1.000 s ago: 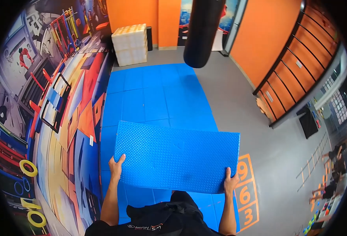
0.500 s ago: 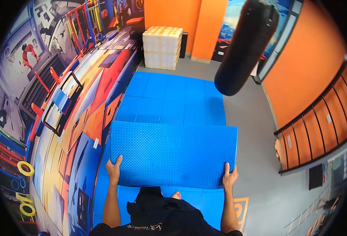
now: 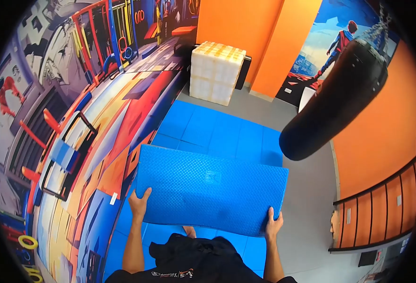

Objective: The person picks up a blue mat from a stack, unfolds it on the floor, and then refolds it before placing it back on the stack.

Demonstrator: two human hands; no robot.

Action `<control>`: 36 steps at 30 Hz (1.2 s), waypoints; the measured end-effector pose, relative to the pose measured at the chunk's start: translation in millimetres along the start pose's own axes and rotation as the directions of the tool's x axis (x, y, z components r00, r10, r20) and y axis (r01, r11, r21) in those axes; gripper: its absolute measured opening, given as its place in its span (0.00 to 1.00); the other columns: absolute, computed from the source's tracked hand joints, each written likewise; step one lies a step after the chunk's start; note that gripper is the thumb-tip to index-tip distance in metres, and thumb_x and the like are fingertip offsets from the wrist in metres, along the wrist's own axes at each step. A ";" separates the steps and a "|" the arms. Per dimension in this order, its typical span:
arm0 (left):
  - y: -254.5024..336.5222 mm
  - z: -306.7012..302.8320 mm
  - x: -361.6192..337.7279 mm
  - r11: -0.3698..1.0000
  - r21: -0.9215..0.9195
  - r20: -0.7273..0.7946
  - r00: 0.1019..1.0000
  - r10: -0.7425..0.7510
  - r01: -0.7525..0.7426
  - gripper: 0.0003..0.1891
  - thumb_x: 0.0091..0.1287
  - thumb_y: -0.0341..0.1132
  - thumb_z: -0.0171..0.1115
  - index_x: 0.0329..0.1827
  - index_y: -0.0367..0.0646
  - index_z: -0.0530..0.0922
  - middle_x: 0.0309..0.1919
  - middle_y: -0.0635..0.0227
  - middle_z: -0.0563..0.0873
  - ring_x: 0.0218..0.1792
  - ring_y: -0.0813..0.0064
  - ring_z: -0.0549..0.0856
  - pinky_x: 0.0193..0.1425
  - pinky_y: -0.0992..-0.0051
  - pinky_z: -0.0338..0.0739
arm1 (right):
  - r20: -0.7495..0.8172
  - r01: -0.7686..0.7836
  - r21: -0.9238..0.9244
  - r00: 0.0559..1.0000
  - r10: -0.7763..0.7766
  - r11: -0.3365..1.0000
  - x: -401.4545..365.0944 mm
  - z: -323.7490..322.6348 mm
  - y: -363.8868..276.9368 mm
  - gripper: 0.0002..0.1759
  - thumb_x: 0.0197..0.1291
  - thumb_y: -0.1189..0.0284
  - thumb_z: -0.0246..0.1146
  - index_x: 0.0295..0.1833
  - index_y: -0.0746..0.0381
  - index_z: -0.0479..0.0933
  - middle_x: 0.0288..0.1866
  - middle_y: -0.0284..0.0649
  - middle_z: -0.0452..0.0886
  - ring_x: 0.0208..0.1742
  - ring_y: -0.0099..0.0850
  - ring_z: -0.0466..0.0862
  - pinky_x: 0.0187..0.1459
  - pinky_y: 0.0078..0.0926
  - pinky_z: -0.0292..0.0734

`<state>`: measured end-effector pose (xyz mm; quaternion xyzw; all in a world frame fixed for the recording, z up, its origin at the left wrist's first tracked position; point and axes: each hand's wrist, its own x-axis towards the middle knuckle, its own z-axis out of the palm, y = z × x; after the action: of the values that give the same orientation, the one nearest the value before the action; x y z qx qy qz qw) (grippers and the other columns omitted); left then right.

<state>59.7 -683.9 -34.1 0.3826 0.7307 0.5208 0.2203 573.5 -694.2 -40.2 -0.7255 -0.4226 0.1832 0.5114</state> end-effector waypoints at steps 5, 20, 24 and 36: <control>32.0 57.4 98.5 0.996 0.047 -0.019 0.997 0.077 -0.076 0.23 0.60 0.41 0.77 0.52 0.32 0.83 0.43 0.54 0.90 0.43 0.62 0.89 0.51 0.66 0.81 | 0.152 -0.080 0.191 0.987 0.052 0.978 58.9 60.3 -37.6 0.25 0.57 0.68 0.76 0.55 0.70 0.77 0.47 0.44 0.86 0.46 0.33 0.84 0.54 0.33 0.77; 98.9 288.2 372.8 0.992 -0.011 -0.111 0.986 0.124 -0.126 0.22 0.62 0.41 0.75 0.52 0.32 0.83 0.43 0.54 0.90 0.44 0.63 0.89 0.52 0.65 0.80 | 0.106 0.130 0.083 0.985 -0.139 0.988 383.5 285.3 -80.8 0.29 0.51 0.70 0.80 0.55 0.69 0.77 0.45 0.47 0.88 0.44 0.31 0.87 0.49 0.32 0.81; 120.2 331.7 433.8 0.995 -0.030 -0.128 0.988 0.088 -0.092 0.22 0.63 0.41 0.75 0.52 0.32 0.83 0.43 0.56 0.90 0.44 0.65 0.88 0.52 0.65 0.80 | 0.119 0.174 0.001 0.978 -0.172 0.985 462.9 336.2 -111.1 0.28 0.53 0.66 0.80 0.54 0.68 0.77 0.43 0.49 0.88 0.42 0.34 0.88 0.47 0.34 0.82; 81.9 454.1 684.9 0.937 -0.306 0.092 0.985 -0.146 0.168 0.18 0.67 0.37 0.70 0.54 0.34 0.82 0.45 0.61 0.89 0.46 0.71 0.85 0.54 0.68 0.78 | 0.097 0.201 -0.056 0.976 -0.195 0.978 649.9 546.7 -150.6 0.24 0.55 0.66 0.78 0.52 0.67 0.78 0.40 0.49 0.89 0.41 0.35 0.89 0.46 0.33 0.81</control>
<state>-4.0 138.7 -69.1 0.3011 0.6592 0.5973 0.3437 501.9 165.1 -21.1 -0.6870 -0.5214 0.1501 0.4833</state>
